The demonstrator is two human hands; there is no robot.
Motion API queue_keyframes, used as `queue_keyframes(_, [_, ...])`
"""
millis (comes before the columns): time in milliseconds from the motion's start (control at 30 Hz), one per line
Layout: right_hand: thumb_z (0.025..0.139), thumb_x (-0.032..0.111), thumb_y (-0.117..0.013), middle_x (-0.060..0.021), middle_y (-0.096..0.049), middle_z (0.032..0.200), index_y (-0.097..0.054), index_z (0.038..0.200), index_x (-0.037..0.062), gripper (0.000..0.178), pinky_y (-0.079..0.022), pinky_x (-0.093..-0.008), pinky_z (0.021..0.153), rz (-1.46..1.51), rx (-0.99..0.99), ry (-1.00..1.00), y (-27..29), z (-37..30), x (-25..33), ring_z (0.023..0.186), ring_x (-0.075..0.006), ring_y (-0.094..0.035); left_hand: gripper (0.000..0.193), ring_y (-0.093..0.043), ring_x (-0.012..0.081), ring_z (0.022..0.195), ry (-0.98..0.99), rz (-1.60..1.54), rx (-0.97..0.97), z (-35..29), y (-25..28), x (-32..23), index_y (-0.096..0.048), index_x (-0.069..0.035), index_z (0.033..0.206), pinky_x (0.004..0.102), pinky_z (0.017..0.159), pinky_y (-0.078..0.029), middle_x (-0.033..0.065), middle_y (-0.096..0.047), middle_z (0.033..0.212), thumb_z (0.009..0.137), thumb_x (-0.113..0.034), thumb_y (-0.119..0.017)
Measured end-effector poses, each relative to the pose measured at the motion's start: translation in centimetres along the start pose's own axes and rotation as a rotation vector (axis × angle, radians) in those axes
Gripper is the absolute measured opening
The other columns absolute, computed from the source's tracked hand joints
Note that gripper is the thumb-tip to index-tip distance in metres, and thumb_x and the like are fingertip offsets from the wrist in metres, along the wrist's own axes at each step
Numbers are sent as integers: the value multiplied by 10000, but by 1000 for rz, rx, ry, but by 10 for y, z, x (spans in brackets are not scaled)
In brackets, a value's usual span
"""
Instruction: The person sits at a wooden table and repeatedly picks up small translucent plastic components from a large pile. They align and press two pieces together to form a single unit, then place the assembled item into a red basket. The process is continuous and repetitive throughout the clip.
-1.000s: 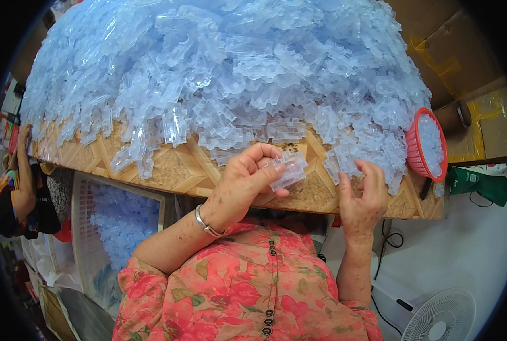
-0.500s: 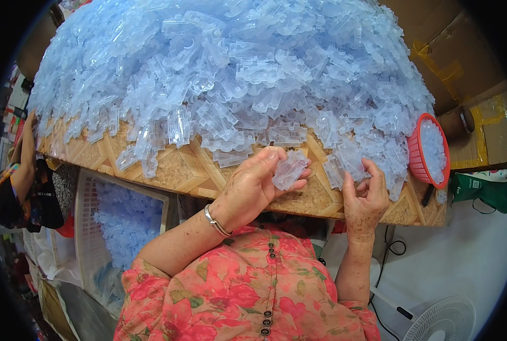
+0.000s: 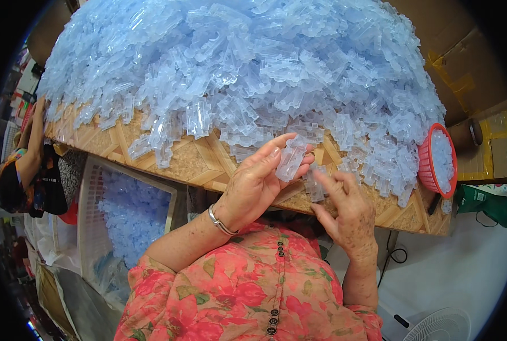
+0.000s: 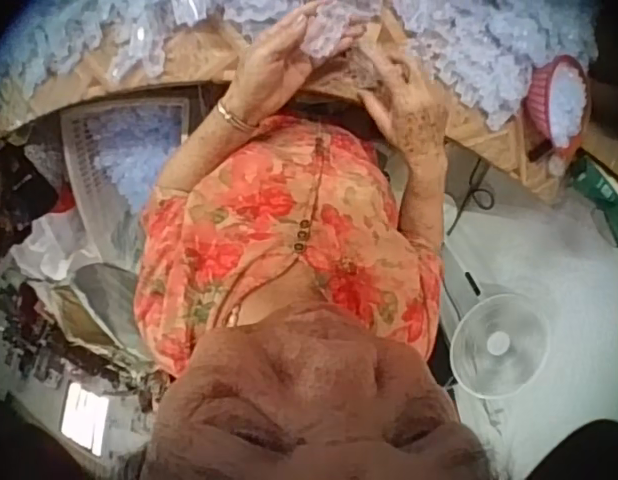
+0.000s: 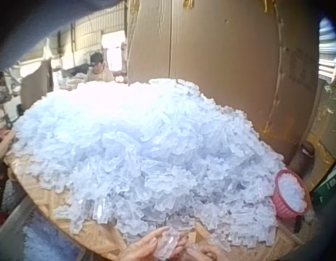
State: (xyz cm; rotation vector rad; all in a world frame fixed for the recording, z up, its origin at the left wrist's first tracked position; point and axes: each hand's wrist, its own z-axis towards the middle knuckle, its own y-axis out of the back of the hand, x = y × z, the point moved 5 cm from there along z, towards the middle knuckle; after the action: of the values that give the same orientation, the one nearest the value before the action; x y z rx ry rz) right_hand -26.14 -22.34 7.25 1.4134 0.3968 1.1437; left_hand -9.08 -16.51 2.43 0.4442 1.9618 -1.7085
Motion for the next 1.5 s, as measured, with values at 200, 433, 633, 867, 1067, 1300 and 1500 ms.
queue_keyframes(200, [713,159,-838,-127,-573,1303,-527,1387,55,750,-542,-432,875,4,183,-17,8,28,-2,1140,-341,-625,533,-505,358,1370,7,-5,-8,-3,3,-3,-330,51,1516,434,1174,-417,284,-464,1483,1073,-203,-485])
queue_keyframes(433, [674,152,-847,-130,-576,1247,-552,1350,38,747,-543,-416,791,60,79,-124,15,34,-12,994,-323,-650,562,-540,308,1336,25,45,-14,-8,4,-1,-351,52,1519,423,1162,-428,256,-483,1481,1051,-194,-540])
queue_keyframes(633, [623,162,-889,-72,-569,1219,-547,1413,66,866,-457,-263,584,462,-163,-130,6,22,1,718,-119,-522,569,-521,230,1345,131,-10,80,-9,-13,8,-340,3,1556,395,1130,-424,131,-514,1477,1056,-183,-537])
queue_keyframes(867, [632,146,-908,-61,-568,1228,-524,1384,89,846,-469,-264,587,449,-222,-78,-7,16,0,731,-125,-548,577,-495,195,1359,178,69,138,-13,-22,12,-335,-35,1575,396,1141,-399,83,-492,1492,1055,-168,-546])
queue_keyframes(1067, [632,151,-935,-74,-565,1256,-507,1368,97,854,-481,-271,601,521,-295,-35,-15,11,-4,792,-148,-591,599,-499,207,1356,140,113,172,-13,-21,13,-331,-44,1578,388,1130,-422,106,-496,1481,1039,-136,-576])
queue_keyframes(1300, [663,182,-936,-105,-557,1297,-503,1415,101,871,-502,-292,652,469,-308,-12,-14,9,1,940,-189,-608,634,-543,209,1298,106,186,218,-13,-24,8,-329,-38,1575,372,1095,-459,111,-530,1422,1019,-134,-618])
queue_keyframes(1500, [690,216,-933,-159,-550,1307,-504,1411,48,855,-522,-327,729,408,-381,85,-16,6,1,1035,-254,-602,637,-531,197,1316,73,203,285,-14,-29,2,-353,-45,1570,336,1060,-486,107,-520,1451,1007,-132,-639])
